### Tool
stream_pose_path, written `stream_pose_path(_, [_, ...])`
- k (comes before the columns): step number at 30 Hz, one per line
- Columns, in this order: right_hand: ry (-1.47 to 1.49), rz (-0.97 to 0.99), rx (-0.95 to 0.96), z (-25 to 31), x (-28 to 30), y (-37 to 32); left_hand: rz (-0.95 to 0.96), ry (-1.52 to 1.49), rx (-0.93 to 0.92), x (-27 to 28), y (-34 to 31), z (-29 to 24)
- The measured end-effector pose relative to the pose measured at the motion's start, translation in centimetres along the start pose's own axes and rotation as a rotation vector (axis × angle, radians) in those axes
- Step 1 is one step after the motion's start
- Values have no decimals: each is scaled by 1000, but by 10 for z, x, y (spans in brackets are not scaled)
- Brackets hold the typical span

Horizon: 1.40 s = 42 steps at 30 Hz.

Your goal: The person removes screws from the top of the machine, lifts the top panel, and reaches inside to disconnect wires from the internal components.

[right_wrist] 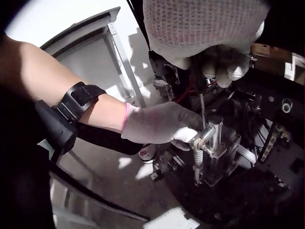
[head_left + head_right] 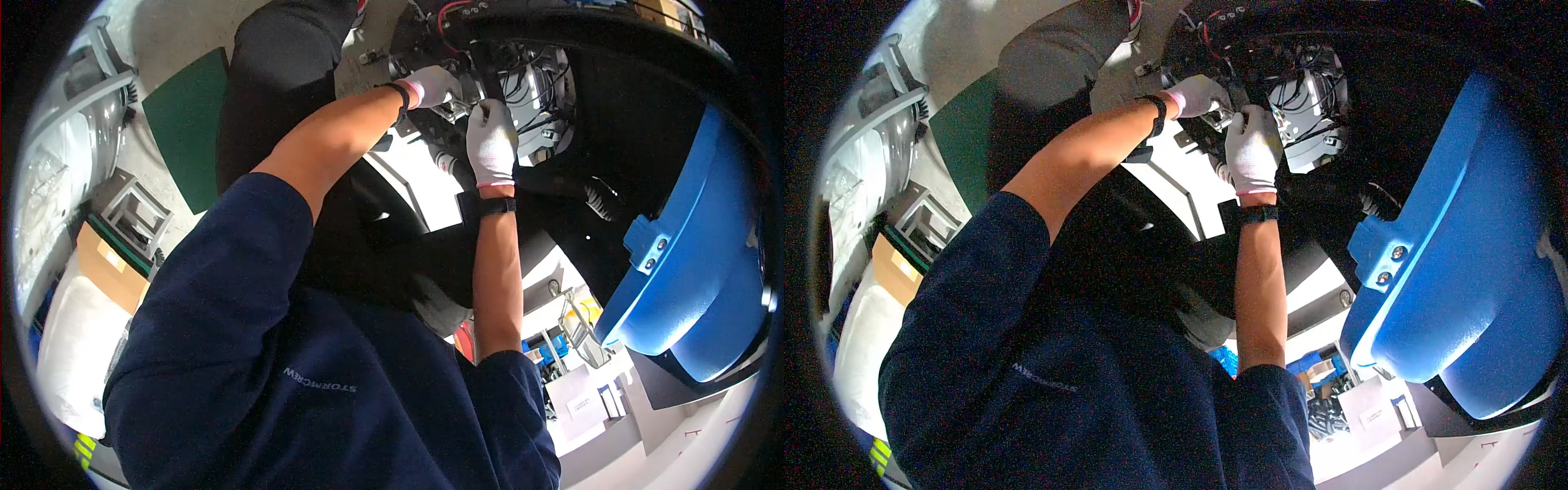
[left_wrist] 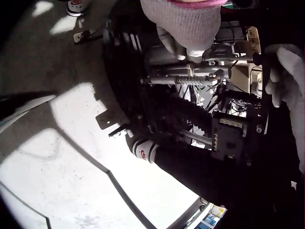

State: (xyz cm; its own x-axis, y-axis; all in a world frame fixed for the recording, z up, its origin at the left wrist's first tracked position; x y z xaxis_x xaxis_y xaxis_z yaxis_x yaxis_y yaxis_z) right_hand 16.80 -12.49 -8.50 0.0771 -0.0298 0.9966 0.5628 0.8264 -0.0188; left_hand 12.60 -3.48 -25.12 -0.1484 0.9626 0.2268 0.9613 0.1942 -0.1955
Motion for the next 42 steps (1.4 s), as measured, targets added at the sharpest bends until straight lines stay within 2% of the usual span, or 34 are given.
stream_pose_path(10, [-7, -32, -33, 0, -2, -3, -29, -4, 4, 1, -1, 0])
stream_pose_path(12, [-9, -43, -32, 0, -1, -2, -27, 0, 60, -1, 1, 10])
stream_pose_path(27, [-30, 51, -37, 5, 0, -4, 21, 191, 69, 4, -1, -7])
stream_pose_path(30, [-26, 52, -24, 3, -4, -5, -51, 116, 63, 3, -4, -9])
stream_pose_path(40, [-3, 12, -40, -3, -4, -6, -30, 186, 107, 0, -3, -1])
stream_pose_path(42, [6, 0, -38, -2, -3, -6, -14, 103, 88, 1, -3, 1])
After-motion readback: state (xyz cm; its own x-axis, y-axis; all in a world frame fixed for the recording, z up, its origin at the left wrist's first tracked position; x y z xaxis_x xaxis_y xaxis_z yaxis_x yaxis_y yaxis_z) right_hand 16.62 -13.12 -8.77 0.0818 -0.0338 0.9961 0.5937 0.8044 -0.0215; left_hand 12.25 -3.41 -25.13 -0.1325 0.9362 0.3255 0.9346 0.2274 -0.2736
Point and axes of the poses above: each hand's wrist, its own y-axis towards the middle knuckle, its own x-axis out of the back of the hand, z = x × y, the point moved 6 cm from there along y, towards the middle knuckle, and after that the axes turned 15 degrees about -y, right-handed, at the moved point
